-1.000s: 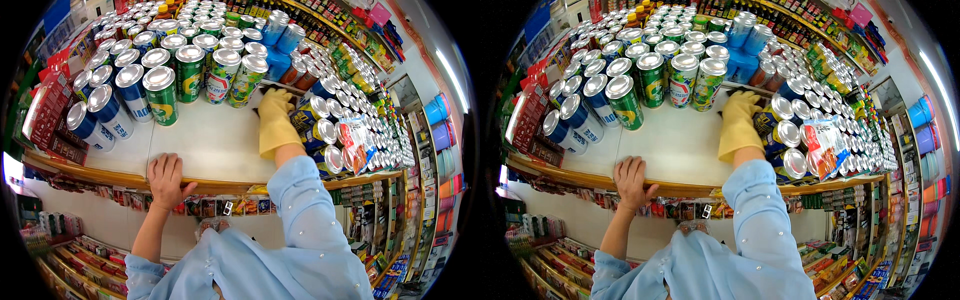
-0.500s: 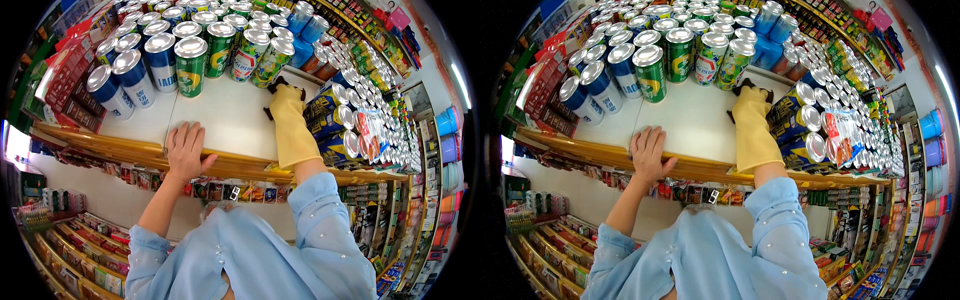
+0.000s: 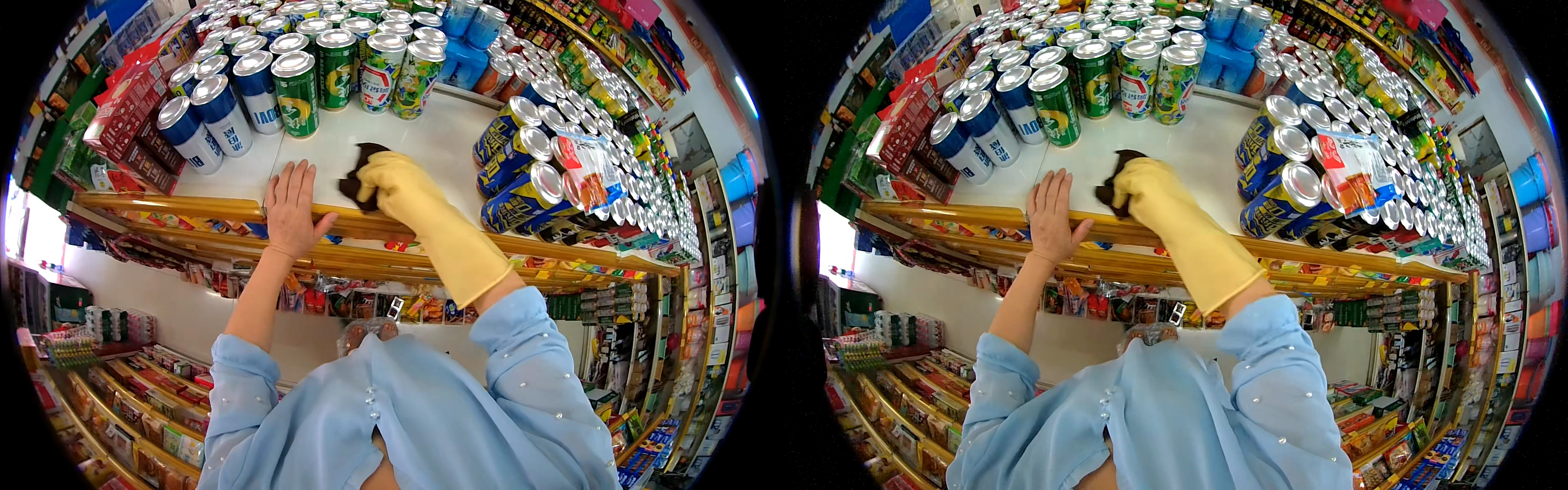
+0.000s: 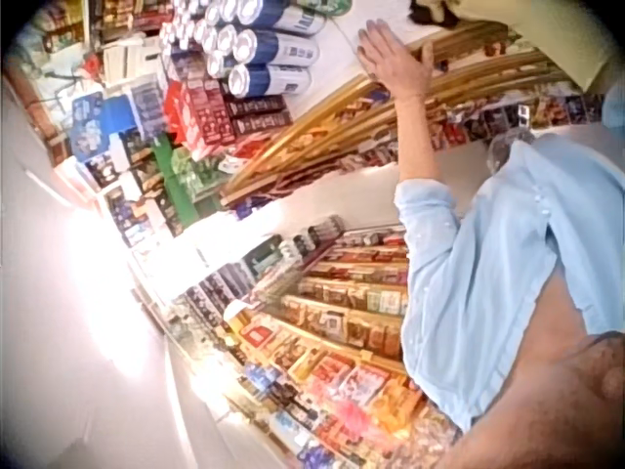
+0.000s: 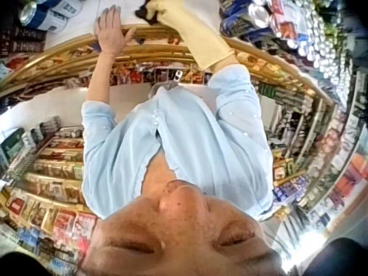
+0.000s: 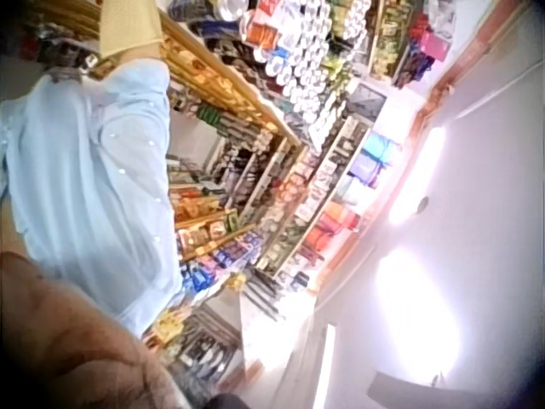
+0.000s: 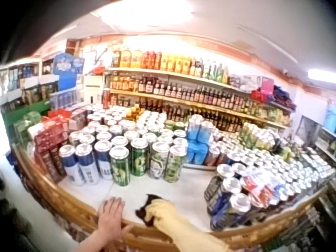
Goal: The person puts on yellow rubber gloves and walks through a small store. They wipe a shelf with a dark cloth and rearrange beverage cans on the shelf.
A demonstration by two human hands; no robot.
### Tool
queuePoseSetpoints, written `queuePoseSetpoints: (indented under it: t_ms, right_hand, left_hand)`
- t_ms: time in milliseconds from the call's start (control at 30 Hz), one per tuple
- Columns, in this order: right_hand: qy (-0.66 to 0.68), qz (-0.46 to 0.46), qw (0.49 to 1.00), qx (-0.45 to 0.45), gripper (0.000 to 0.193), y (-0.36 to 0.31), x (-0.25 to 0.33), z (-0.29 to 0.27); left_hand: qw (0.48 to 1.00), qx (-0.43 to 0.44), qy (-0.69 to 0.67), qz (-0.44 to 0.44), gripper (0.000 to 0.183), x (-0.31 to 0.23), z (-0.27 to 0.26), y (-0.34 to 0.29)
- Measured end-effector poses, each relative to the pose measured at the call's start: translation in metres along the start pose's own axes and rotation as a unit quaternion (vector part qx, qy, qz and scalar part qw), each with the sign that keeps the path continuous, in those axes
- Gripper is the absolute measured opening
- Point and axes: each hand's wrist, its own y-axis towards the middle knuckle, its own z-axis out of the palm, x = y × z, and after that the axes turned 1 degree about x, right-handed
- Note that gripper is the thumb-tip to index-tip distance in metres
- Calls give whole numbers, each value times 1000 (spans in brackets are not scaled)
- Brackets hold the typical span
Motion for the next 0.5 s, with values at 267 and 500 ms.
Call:
queuePoseSetpoints:
  t_ms: [267,500]
  right_hand:
    - [-98,86,987,-99,22,-86,-10,-43]
    - [-72,67,990,-104,22,-76,-6,-37]
  left_hand:
    - [995,70,57,-48,95,-11,-10,-5]
    - [994,-2,-29,-106,75,-71,-32,-53]
